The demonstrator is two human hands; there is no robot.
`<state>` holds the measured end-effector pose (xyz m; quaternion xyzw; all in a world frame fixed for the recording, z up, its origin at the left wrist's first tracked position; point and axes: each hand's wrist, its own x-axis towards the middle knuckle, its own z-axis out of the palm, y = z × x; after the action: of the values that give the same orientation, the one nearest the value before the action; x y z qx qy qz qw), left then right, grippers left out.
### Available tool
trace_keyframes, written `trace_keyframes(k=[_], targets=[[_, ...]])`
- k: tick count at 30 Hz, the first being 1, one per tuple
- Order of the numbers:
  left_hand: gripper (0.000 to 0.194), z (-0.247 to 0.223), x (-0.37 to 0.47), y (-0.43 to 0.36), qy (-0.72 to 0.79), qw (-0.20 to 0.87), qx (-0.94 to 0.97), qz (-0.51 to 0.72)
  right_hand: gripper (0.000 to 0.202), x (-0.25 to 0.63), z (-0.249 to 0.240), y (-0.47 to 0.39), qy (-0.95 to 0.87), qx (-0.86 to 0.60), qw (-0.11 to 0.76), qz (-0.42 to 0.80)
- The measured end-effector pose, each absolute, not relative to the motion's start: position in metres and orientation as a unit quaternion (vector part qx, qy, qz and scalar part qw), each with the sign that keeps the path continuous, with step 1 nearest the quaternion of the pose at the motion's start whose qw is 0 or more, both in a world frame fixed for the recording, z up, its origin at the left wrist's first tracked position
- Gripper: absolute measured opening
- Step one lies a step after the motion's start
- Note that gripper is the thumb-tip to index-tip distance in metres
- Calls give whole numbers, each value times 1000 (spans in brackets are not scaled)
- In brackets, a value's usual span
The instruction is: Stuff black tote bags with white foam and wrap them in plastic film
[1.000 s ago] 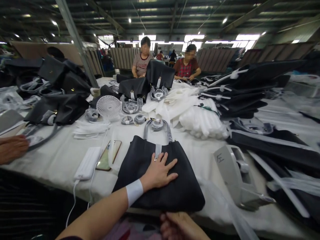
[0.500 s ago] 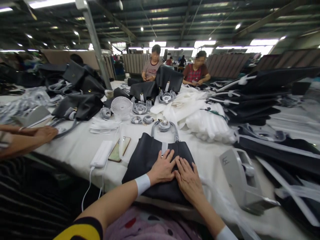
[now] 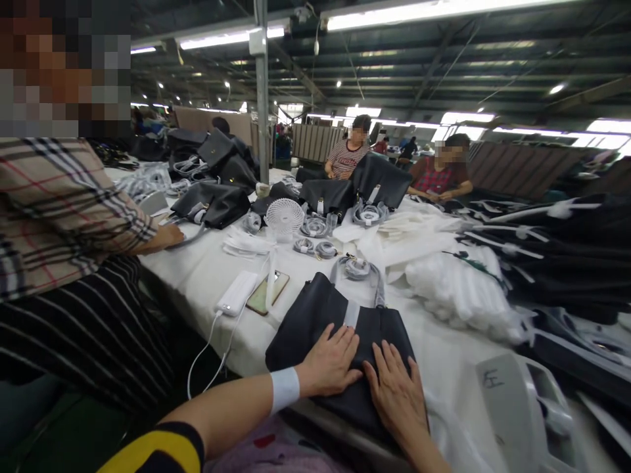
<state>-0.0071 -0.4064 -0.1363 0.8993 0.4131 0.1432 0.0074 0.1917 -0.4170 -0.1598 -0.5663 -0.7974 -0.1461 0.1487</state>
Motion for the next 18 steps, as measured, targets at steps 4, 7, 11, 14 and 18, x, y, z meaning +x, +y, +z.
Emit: trace_keyframes(k=[4,7,11,14,18], targets=[[68,-134,-9,-406,408,15,899,159,56,175,-149,-398,-822,-534,178,-82],[68,-133,-9,-404,394,-4,905,164,55,160,-144,-384,-850,-501,160,-22],[68,-138,-9,-401,370,-38,913,165,53,147,-139,-381,-859,-500,104,12],[67,-145,-8,-398,365,-39,916,161,52,144,-136,-385,-846,-523,98,19],[67,-151,-7,-396,359,-31,917,169,51,144,-132,-387,-833,-543,102,36]])
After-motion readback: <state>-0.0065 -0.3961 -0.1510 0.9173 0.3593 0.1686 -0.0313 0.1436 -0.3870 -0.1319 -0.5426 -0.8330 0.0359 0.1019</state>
